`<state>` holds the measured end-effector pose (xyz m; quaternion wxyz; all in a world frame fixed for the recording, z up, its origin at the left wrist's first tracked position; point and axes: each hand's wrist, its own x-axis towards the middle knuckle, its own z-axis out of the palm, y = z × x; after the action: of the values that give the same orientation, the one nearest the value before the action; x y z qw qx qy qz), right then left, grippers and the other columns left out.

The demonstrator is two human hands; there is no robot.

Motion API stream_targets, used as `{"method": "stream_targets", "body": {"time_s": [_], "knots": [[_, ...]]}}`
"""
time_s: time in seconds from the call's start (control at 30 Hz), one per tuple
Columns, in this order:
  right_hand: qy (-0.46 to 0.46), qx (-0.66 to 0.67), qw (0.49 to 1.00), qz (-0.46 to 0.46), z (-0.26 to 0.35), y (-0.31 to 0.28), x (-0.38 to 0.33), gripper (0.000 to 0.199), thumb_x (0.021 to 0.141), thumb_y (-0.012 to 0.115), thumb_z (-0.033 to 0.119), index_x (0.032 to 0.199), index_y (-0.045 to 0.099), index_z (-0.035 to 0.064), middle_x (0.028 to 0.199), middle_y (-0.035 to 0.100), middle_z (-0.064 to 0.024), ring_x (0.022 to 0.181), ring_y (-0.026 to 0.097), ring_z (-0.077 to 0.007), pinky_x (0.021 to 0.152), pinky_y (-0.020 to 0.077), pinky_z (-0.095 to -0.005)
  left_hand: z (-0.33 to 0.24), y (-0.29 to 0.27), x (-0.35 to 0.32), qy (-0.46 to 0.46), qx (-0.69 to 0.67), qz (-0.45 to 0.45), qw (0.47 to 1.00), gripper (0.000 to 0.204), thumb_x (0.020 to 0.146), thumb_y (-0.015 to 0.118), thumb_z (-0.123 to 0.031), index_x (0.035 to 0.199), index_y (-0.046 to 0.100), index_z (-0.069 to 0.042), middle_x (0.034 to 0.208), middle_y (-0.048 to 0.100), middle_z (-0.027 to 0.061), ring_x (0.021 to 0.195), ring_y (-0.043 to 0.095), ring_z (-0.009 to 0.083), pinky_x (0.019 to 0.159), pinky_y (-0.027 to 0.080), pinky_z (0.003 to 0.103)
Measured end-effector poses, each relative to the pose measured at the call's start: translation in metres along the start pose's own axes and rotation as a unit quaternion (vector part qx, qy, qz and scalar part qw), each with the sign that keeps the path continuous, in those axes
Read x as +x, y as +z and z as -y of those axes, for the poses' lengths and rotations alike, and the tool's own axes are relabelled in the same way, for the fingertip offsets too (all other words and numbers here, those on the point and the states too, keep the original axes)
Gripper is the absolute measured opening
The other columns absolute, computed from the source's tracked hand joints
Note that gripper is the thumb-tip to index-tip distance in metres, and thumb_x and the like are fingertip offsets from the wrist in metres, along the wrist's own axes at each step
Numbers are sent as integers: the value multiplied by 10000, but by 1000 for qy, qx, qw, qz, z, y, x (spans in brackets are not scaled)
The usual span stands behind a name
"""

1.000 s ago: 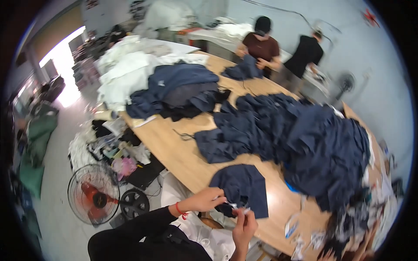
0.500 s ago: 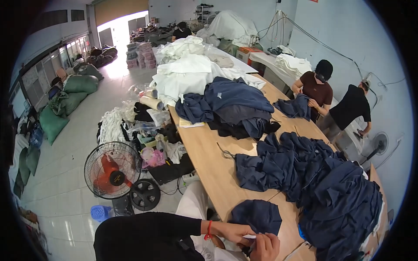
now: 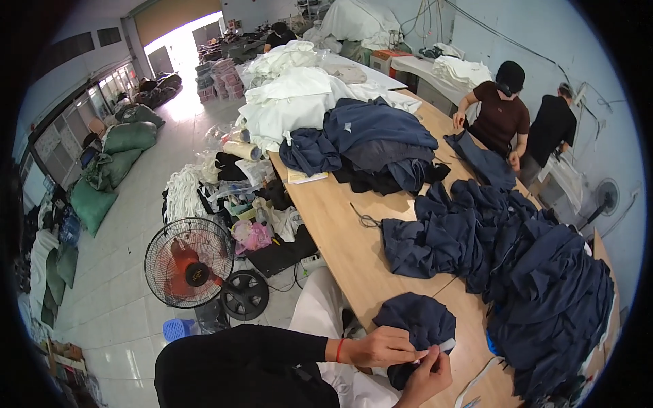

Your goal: Inspecting athletic shorts and trimming loose threads using snips in a factory setting.

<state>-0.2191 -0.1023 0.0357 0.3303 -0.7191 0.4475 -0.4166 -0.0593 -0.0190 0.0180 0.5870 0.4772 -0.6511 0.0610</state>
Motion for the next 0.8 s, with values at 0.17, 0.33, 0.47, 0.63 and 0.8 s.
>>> {"method": "stream_targets", "body": {"time_s": [0.17,0.33,0.47,0.63,0.8], "knots": [[61,174,982,42,4,2,-15,101,1081,750,87,1070,729,-11,1020,744,-88,906,670,-170,828,532,-347,12,5,-2,-188,31,82,978,165,927,880,-82,1076,825,-35,887,703,101,797,716,256,686,566,359],[-90,-45,984,149,9,-15,-29,337,849,849,3,1166,733,0,1082,715,-152,1025,700,-336,962,546,-452,32,2,-8,-476,-245,202,820,108,1030,812,-124,1065,805,-22,1096,663,67,1025,684,163,931,540,313],[-49,-3,990,128,-2,-18,-17,359,832,845,-34,1176,750,3,1187,725,-168,1132,683,-402,1032,532,-478,37,3,-12,-509,-404,240,721,209,1095,786,-196,1169,799,-2,1394,523,51,1268,566,150,1091,477,299],[-190,-170,967,-13,-8,-1,-34,332,851,851,-54,1155,824,76,1489,657,-180,1479,473,-515,1182,430,-638,29,5,-9,-496,-354,246,754,241,1149,722,-214,1272,763,-10,1517,445,71,1387,504,166,1147,461,317],[-235,-191,950,-83,-11,0,-37,215,870,837,-89,1019,821,65,1588,621,-165,1595,398,-514,1243,378,-658,17,3,-6,-411,-275,193,847,221,1064,815,-147,1246,809,-21,1331,602,94,1211,635,196,998,522,327]]}}
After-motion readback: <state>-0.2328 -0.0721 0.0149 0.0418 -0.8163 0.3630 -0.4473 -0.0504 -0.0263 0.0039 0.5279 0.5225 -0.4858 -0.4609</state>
